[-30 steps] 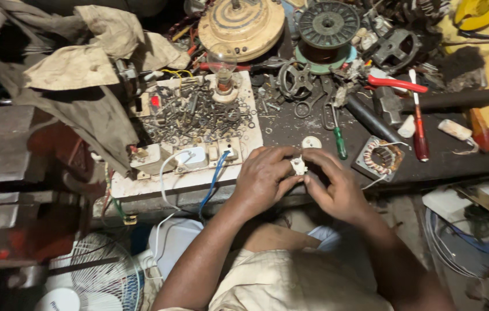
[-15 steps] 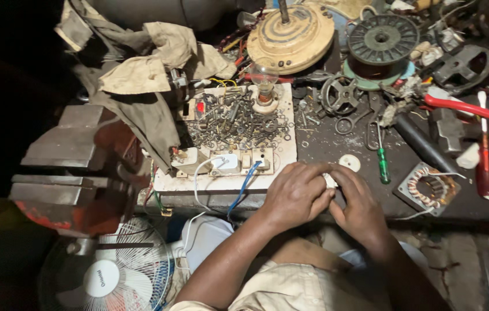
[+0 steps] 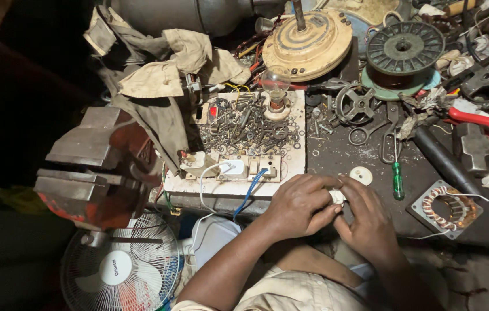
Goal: The person winds enameled copper wire by hand around a motor stator coil on a cluttered workbench, threading and tightening the wire turns. They then pick up a screwdriver and work on a small switch-like component, prying and adjusting it before handling the parts again.
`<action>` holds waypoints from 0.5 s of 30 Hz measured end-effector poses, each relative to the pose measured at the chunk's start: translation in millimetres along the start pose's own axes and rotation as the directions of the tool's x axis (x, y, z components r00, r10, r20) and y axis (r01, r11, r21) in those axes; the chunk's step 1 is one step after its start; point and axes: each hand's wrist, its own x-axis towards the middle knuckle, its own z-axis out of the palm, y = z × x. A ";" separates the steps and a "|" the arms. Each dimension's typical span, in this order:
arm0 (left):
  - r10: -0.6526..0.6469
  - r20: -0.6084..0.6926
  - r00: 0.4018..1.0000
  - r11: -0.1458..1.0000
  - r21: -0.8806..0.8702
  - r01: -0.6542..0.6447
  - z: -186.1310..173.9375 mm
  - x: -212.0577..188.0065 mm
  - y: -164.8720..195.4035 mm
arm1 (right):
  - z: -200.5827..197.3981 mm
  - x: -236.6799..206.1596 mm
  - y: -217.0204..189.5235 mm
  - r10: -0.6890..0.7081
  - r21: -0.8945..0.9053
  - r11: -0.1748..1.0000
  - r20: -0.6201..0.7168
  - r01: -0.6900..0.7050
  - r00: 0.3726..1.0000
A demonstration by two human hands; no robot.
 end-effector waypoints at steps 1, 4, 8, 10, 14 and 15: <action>-0.004 -0.001 1.000 1.000 -0.008 0.004 0.2 -0.2 0.2 | -0.1 -0.2 -0.7 -0.001 -0.007 1.000 -0.008 0.001 1.000; -0.006 -0.002 1.000 1.000 -0.025 0.006 0.6 -1.4 0.0 | 1.2 -1.7 -2.0 -0.005 -0.032 0.999 -0.028 0.004 1.000; 0.006 -0.005 1.000 1.000 -0.024 -0.006 1.0 -5.2 0.6 | 4.3 -5.7 -2.8 -0.007 -0.084 0.996 -0.034 0.004 0.999; 0.012 -0.006 1.000 1.000 -0.021 -0.012 0.4 -6.7 2.0 | 4.8 -7.5 -4.7 -0.008 -0.094 0.996 -0.041 0.004 0.999; 0.018 -0.001 1.000 1.000 -0.023 -0.018 -2.4 -8.3 5.0 | 4.1 -8.1 -11.4 -0.016 -0.099 0.995 -0.060 0.010 0.998; 0.017 -0.002 1.000 1.000 -0.025 -0.017 -2.7 -8.7 5.9 | 3.5 -7.8 -12.7 -0.023 -0.107 0.994 -0.063 0.016 0.998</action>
